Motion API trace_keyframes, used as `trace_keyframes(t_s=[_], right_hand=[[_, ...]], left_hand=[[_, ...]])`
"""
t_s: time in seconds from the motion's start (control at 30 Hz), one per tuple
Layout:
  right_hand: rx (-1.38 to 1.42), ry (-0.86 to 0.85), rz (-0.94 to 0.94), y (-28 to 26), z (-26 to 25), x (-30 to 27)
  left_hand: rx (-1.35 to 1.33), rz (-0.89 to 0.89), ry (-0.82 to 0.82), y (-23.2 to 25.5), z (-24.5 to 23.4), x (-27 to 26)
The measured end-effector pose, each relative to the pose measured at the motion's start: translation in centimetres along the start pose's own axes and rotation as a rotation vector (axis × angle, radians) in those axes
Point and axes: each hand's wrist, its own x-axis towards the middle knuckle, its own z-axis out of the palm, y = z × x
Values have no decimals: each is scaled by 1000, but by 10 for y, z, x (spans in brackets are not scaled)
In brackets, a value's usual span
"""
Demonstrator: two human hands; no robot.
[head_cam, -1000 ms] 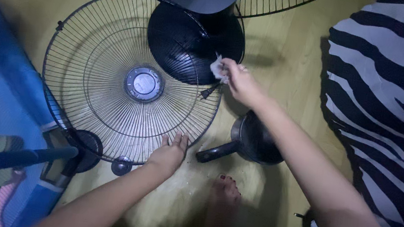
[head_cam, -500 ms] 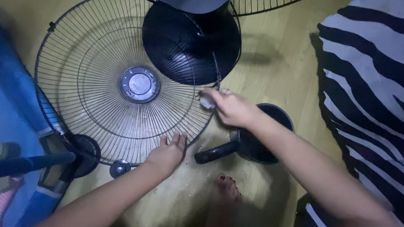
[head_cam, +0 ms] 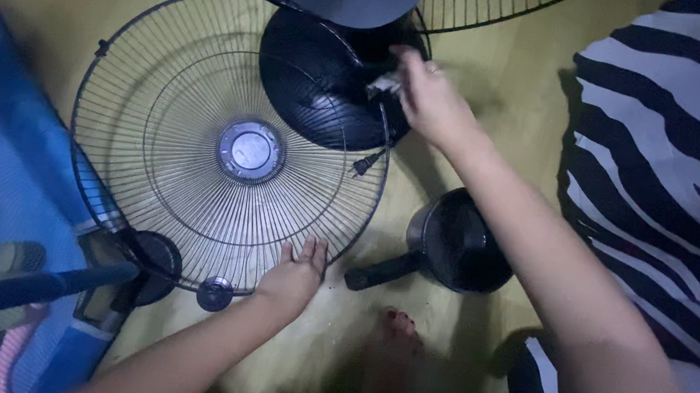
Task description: The person cleans a black standing fan using a wet cloth. They wipe the fan blades, the base, and the front metal cage, then reattach the cage to the fan.
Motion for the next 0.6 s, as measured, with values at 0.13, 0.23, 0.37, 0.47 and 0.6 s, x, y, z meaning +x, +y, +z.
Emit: trace_keyframes(t_s=[0.13, 0.23, 0.37, 0.47, 0.6], right_hand=[[249, 65, 370, 30, 33, -4], [533, -74, 560, 48, 52, -20], [492, 9, 355, 38, 42, -29], [462, -118, 317, 17, 20, -20], [155, -331, 159, -1, 25, -20]], left_hand=[[-77, -77, -97, 4, -10, -5], [-103, -148, -150, 9, -20, -6], [-49, -176, -120, 10, -15, -2], [-25, -182, -155, 12, -14, 3], [87, -168, -190, 15, -8, 7]])
